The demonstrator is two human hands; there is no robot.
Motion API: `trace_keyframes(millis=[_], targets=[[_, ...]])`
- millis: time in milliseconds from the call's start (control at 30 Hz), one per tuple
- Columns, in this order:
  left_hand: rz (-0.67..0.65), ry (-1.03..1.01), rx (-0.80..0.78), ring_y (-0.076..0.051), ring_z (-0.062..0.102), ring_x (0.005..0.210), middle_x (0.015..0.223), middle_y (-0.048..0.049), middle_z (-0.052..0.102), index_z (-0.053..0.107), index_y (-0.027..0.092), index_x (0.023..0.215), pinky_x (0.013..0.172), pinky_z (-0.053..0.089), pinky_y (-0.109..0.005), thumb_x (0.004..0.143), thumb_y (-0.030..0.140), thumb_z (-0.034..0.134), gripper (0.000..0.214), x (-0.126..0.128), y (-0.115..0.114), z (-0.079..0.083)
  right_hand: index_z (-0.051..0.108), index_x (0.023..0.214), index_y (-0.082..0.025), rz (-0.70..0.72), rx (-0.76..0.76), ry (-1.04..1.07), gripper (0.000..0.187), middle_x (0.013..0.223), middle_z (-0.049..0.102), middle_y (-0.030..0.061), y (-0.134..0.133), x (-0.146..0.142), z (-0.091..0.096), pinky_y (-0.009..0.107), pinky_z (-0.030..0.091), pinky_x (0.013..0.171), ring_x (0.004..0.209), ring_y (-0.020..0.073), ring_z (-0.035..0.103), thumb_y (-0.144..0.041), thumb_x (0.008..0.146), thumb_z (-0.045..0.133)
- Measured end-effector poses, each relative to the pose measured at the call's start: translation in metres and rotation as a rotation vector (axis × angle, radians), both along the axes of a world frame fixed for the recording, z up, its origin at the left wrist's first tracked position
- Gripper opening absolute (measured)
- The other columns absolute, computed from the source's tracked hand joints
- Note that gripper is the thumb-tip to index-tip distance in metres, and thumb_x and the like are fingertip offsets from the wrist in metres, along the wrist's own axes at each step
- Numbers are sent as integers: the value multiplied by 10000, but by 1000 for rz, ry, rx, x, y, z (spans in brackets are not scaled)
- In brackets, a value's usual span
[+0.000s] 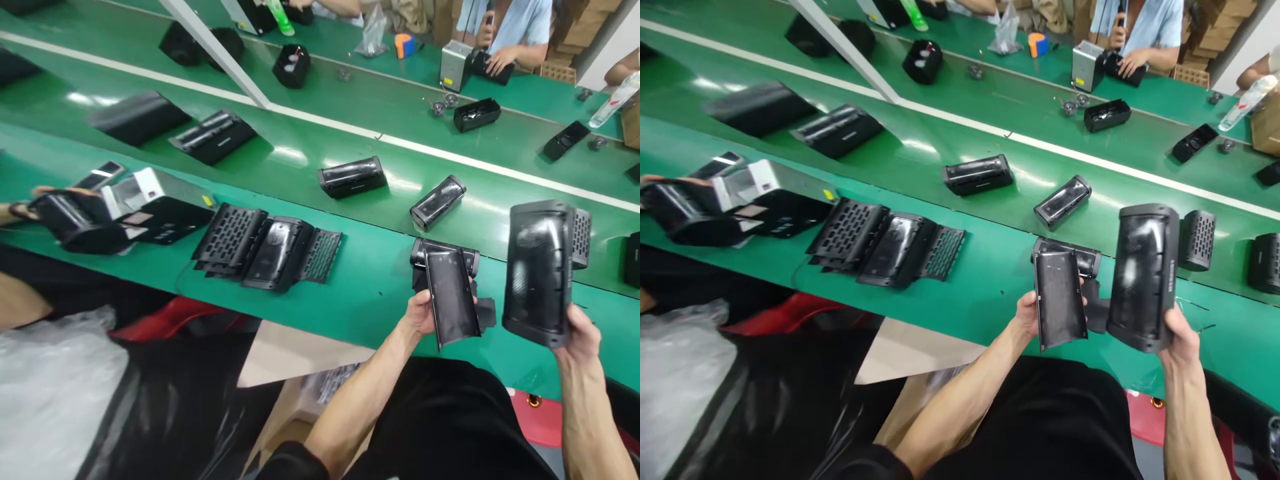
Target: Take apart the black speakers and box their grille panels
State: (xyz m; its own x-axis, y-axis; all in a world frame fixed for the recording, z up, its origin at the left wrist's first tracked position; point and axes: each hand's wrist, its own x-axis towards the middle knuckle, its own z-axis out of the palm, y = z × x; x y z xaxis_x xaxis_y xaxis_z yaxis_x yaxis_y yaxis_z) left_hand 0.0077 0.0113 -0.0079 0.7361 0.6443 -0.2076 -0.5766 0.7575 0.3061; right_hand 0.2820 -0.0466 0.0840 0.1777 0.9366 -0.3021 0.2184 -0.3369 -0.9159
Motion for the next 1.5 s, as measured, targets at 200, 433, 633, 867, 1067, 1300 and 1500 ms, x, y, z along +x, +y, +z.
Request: trace_keyframes(millis=[200, 433, 633, 867, 1067, 1300, 1500], targets=[[111, -18, 31, -332, 781, 1071, 1161, -151, 819, 775, 146, 1264, 1020, 598, -463, 605, 460, 1009, 766, 12, -9, -6, 232, 1772, -356, 122, -23, -293, 1129, 1713, 476, 100, -21, -21, 40, 575, 565, 1142, 1485, 417, 565, -658, 851, 812], [140, -45, 114, -275, 780, 978, 1081, -103, 825, 791, 166, 1213, 947, 593, -389, 614, 385, 1029, 681, 24, -11, -1, 279, 1751, -392, 264, 58, -611, 1004, 1601, 534, 130, -20, -60, 54, 624, 517, 1164, 1428, 433, 594, -610, 899, 762], [177, -69, 166, -283, 767, 1009, 1129, -123, 812, 783, 168, 1243, 949, 581, -390, 626, 428, 1031, 714, 21, -8, 5, 227, 1759, -401, 328, 82, -691, 1022, 1566, 531, 127, -17, -71, 50, 578, 583, 1067, 1379, 422, 626, -617, 900, 737], [171, -102, 138, -264, 765, 1004, 1143, -106, 794, 735, 204, 1259, 937, 569, -374, 657, 365, 1034, 691, 23, -9, 0, 134, 1786, -351, 389, 14, -721, 1057, 1590, 502, 168, -16, -73, 46, 589, 568, 1071, 1406, 441, 603, -657, 939, 687], [137, -70, 121, -264, 754, 1046, 1221, -105, 776, 705, 223, 1294, 932, 558, -370, 682, 338, 1020, 698, 29, -6, -2, 170, 1784, -308, 406, -15, -710, 1047, 1624, 493, 166, -7, -61, 50, 604, 520, 1148, 1453, 431, 565, -654, 945, 691], [332, 51, 137, -279, 733, 1100, 1211, -65, 761, 680, 246, 1243, 917, 588, -384, 664, 360, 1006, 674, 43, -9, 16, 110, 1752, -321, 24, 282, -527, 1250, 1763, 201, 181, -39, -63, 8, 664, 454, 1198, 1596, 463, 339, -696, 809, 841], [325, 253, 180, -321, 694, 1169, 1362, -103, 685, 608, 294, 1359, 970, 596, -501, 661, 568, 995, 844, 29, 8, 17, 407, 1579, -244, -220, 411, -523, 1035, 1563, 448, 168, -39, -63, -24, 650, 348, 1263, 1462, 424, 472, -696, 767, 863]])
